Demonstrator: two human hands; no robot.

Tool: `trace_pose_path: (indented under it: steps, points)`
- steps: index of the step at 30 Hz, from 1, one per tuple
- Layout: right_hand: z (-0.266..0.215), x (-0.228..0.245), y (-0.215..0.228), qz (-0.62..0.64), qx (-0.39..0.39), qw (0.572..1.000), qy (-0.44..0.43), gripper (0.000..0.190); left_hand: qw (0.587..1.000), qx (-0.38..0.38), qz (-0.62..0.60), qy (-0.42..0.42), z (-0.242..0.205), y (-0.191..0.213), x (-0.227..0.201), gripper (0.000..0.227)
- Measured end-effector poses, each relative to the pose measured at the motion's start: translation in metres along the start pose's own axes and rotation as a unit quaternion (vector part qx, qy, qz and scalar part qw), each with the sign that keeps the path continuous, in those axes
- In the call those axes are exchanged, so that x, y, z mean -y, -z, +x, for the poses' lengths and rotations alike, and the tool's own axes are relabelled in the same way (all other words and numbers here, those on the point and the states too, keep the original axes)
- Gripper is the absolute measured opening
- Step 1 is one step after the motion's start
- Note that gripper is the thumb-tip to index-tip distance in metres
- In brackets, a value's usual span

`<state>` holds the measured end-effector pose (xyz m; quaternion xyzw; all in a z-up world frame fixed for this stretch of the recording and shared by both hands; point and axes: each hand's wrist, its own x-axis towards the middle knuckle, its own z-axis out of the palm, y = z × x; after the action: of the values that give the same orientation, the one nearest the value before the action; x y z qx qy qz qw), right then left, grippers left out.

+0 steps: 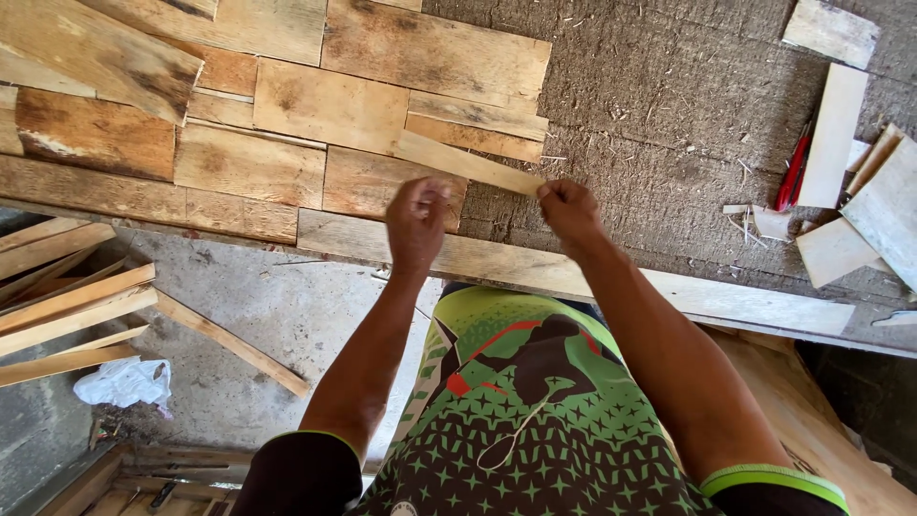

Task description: Measuring, trimming, and fitting thin wooden panels onto a surface in a workshop.

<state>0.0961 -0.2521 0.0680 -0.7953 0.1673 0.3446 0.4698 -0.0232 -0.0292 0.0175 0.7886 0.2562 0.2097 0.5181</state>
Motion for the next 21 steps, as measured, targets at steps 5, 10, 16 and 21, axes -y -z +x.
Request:
trace_pose_path:
  steps: [5, 10, 16, 21]
  points:
    - [-0.001, -0.038, -0.031, 0.138, 0.103, 0.985, 0.027, 0.018, 0.966, 0.096, -0.219, 0.101, -0.01, -0.03, -0.032, 0.022]
    - [0.002, -0.052, -0.038, 0.183, 0.157, 0.968, 0.066, 0.016, 0.839, 0.119, -0.5, 0.178, 0.0, -0.033, -0.065, 0.029]
    - [-0.044, 0.009, -0.002, 0.249, 0.123, 0.96, 0.021, 0.029, 0.926, 0.118, -0.357, -0.019, 0.01, -0.022, -0.049, 0.027]
    - [-0.041, 0.003, 0.03, 0.381, 0.157, 0.908, 0.078, 0.037, 0.903, 0.124, 0.169, -0.374, 0.026, 0.005, -0.03, 0.065]
